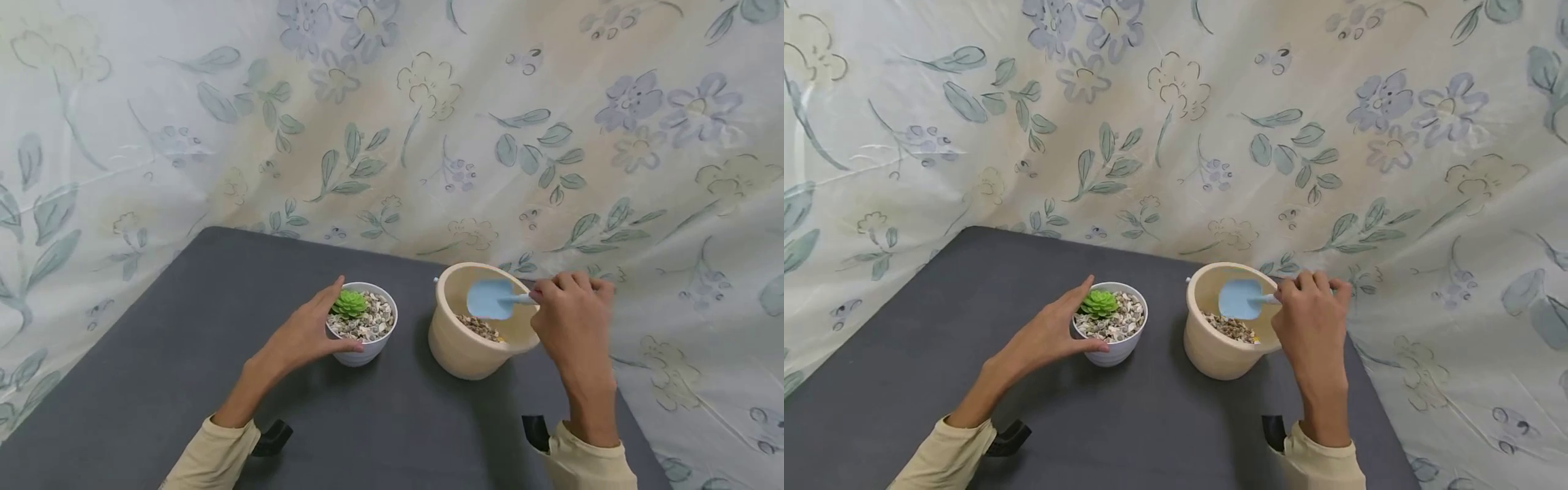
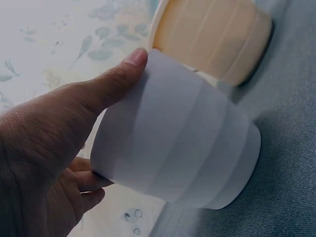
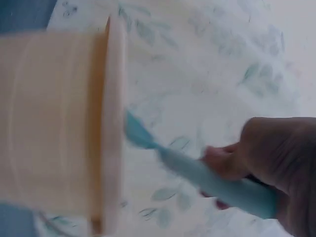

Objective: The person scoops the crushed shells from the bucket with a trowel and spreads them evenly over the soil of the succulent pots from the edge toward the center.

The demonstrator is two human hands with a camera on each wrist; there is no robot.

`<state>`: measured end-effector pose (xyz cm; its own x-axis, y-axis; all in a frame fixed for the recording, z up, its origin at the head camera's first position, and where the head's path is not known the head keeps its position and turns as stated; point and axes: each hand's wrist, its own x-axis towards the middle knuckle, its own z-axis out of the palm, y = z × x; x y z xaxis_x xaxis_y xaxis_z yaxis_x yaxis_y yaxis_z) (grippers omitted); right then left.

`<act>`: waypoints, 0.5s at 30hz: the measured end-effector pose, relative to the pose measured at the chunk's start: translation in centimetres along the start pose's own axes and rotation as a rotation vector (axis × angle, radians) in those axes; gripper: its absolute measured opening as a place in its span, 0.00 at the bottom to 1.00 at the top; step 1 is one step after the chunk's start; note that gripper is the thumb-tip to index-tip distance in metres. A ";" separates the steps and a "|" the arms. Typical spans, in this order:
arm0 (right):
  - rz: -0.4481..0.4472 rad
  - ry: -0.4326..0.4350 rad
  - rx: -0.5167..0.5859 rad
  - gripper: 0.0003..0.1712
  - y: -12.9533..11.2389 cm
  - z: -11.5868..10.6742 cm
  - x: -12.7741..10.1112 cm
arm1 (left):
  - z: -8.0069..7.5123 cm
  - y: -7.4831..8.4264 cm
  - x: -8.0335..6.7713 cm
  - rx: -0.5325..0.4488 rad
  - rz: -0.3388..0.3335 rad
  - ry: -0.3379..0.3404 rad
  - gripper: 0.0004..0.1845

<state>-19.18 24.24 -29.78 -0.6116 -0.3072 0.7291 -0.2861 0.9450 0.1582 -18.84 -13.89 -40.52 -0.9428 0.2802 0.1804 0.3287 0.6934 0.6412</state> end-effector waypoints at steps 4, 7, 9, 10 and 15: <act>0.011 -0.340 0.084 0.06 1.4 2.5 -0.1 | -0.1 -0.3 0.1 0.015 -0.001 -0.005 0.69; 0.010 -0.544 0.155 0.09 1.8 4.6 -0.2 | 0.2 -0.6 0.1 0.004 0.003 -0.021 0.69; 0.003 -0.615 0.195 0.11 2.2 5.4 -0.2 | 0.6 -0.7 0.2 -0.009 0.007 -0.022 0.69; -0.007 -0.633 0.207 0.11 2.4 5.7 -0.2 | 0.8 -0.7 0.3 -0.012 0.008 -0.022 0.68; 0.019 -0.534 0.339 0.12 2.8 5.2 -0.8 | 0.7 -0.9 -0.5 0.008 0.021 -0.012 0.66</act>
<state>-23.34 26.57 -33.39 -0.8778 -0.3867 0.2828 -0.4356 0.8899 -0.1354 -18.63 -14.17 -41.74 -0.9349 0.3031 0.1847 0.3493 0.6926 0.6311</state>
